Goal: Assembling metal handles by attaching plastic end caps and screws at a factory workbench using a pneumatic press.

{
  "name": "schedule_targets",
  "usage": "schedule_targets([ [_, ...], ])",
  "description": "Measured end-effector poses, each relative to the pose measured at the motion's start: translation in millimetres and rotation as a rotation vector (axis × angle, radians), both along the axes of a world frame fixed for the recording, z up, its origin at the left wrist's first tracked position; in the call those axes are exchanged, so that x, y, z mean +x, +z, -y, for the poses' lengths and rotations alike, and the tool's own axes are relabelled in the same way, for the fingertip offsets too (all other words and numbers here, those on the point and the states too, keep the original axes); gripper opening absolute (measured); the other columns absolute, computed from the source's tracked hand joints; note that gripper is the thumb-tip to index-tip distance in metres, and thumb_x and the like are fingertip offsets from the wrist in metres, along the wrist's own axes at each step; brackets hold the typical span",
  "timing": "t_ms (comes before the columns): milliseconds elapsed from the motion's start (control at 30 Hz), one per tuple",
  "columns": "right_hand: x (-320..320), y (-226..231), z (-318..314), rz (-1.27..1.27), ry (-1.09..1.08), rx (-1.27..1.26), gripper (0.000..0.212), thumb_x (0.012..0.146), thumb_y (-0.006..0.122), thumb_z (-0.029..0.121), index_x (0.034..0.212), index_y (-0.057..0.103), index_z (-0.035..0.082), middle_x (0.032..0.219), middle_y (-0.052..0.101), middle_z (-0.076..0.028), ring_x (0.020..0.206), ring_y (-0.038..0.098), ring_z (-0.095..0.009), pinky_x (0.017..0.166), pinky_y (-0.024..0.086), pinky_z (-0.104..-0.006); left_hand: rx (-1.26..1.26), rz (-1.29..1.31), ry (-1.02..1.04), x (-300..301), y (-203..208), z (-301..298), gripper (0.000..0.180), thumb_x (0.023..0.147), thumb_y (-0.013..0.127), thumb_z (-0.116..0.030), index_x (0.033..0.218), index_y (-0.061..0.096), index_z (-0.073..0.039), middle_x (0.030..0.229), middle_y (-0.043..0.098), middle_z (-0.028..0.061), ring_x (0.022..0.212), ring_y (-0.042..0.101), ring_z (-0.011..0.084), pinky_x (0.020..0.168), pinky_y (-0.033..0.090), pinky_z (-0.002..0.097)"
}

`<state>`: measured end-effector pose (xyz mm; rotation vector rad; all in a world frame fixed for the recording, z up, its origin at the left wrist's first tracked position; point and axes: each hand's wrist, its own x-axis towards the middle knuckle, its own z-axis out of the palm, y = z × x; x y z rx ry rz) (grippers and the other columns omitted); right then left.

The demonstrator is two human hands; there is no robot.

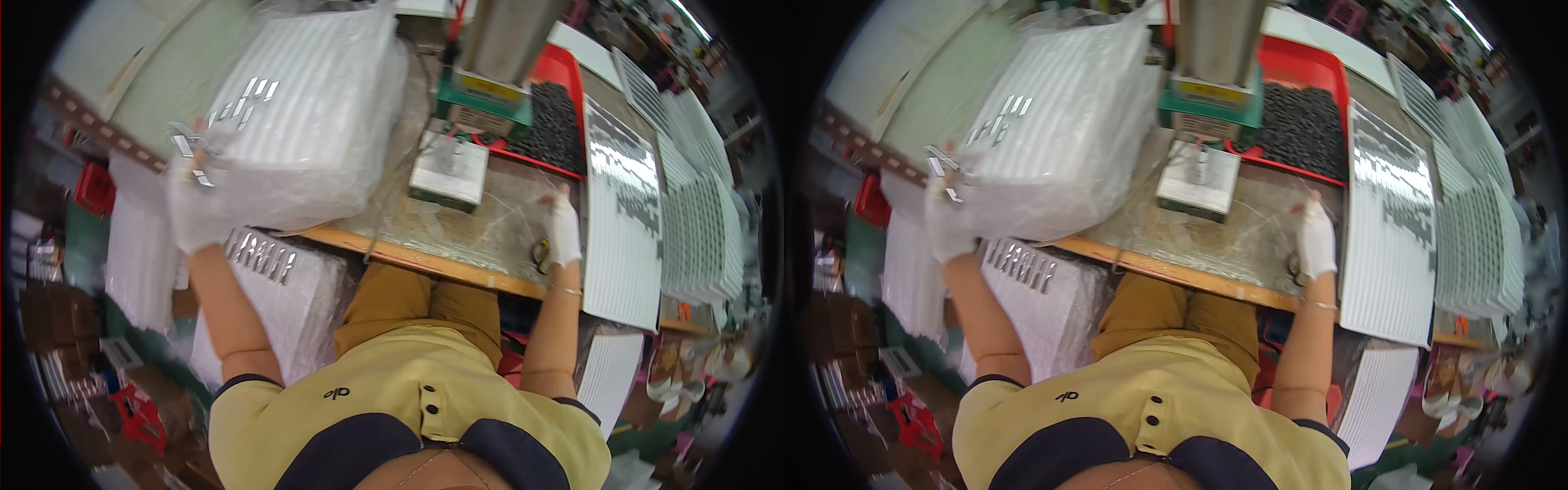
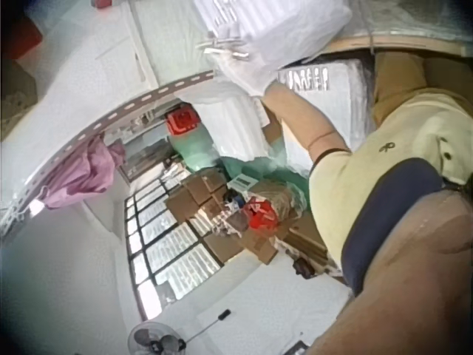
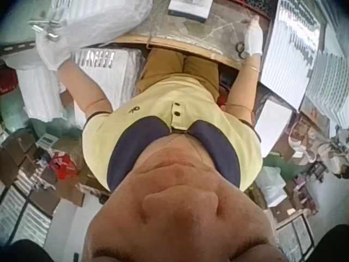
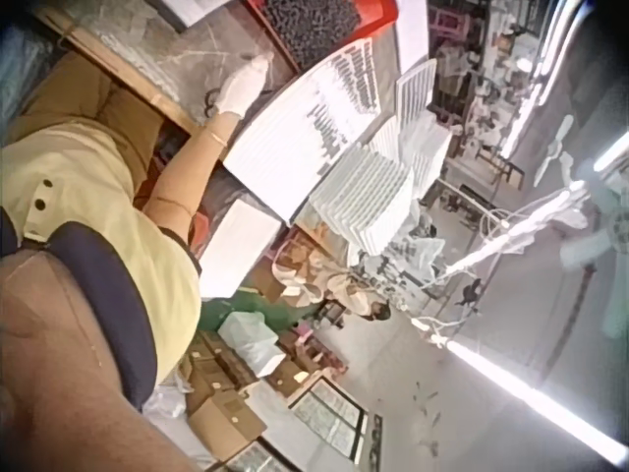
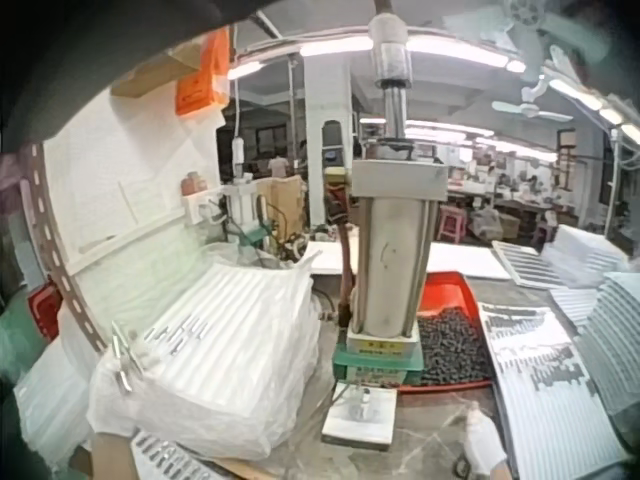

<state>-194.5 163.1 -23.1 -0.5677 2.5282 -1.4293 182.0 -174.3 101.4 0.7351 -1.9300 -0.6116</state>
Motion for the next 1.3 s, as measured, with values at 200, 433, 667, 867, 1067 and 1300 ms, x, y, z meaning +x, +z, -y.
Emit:
schedule_targets([
  [200,-23,-6,43,-0.276,-0.035,0.292,0.025,0.091,0.048,0.03,0.1,0.058,0.009,0.094,0.064,-0.019,0.089,0.06,-0.039,0.078,0.045,-0.0473,-0.207,0.649,0.505,68,-25,201,0.037,0.081,0.064,-0.027,0.107,0.062,-0.001,0.077,0.063,0.0107,0.063,0.054,0.0194,0.061,0.044,0.0337],
  [433,-49,19,64,-0.385,0.028,0.523,0.017,0.084,0.058,0.025,0.093,0.065,0.012,0.09,0.066,-0.012,0.087,0.063,-0.031,0.074,0.048,-0.0418,0.054,0.861,0.324,53,-31,210,0.03,0.081,0.065,-0.028,0.09,0.061,0.0,0.07,0.061,0.0124,0.064,0.053,0.0208,0.062,0.043,0.0366],
  [667,-58,22,70,-0.477,0.084,0.659,0.014,0.083,0.058,0.024,0.089,0.066,0.014,0.088,0.066,-0.012,0.086,0.063,-0.03,0.073,0.049,-0.0399,0.157,-0.069,0.093,28,12,86,0.025,0.089,0.06,-0.028,0.093,0.059,-0.003,0.071,0.045,-0.0045,0.063,0.041,0.0094,0.057,0.034,0.0233],
  [867,0,53,45,-0.422,0.02,0.361,0.014,0.084,0.057,0.017,0.092,0.065,0.008,0.087,0.065,-0.015,0.082,0.062,-0.032,0.073,0.049,-0.0388,0.551,0.129,-0.455,-82,-14,-111,0.021,0.078,0.066,-0.009,0.098,0.064,-0.003,0.091,0.063,0.003,0.083,0.059,0.0118,0.075,0.047,0.0257],
  [1067,71,111,2,-0.332,0.448,0.017,0.013,0.079,0.061,0.007,0.09,0.064,0.004,0.084,0.064,-0.013,0.08,0.062,-0.031,0.07,0.049,-0.035,0.886,0.1,-0.629,-158,-74,-169,0.024,0.082,0.067,-0.002,0.105,0.062,-0.003,0.098,0.066,0.0045,0.084,0.059,0.007,0.075,0.046,0.0211],
  [1300,68,115,-31,-0.728,0.494,0.399,0.004,0.077,0.058,0.012,0.079,0.061,0.009,0.075,0.061,-0.008,0.076,0.061,-0.027,0.066,0.045,-0.0397,0.781,0.143,-0.703,-187,-100,-201,0.023,0.081,0.068,-0.001,0.103,0.061,-0.003,0.093,0.065,0.0013,0.079,0.056,0.0046,0.072,0.046,0.0202],
])
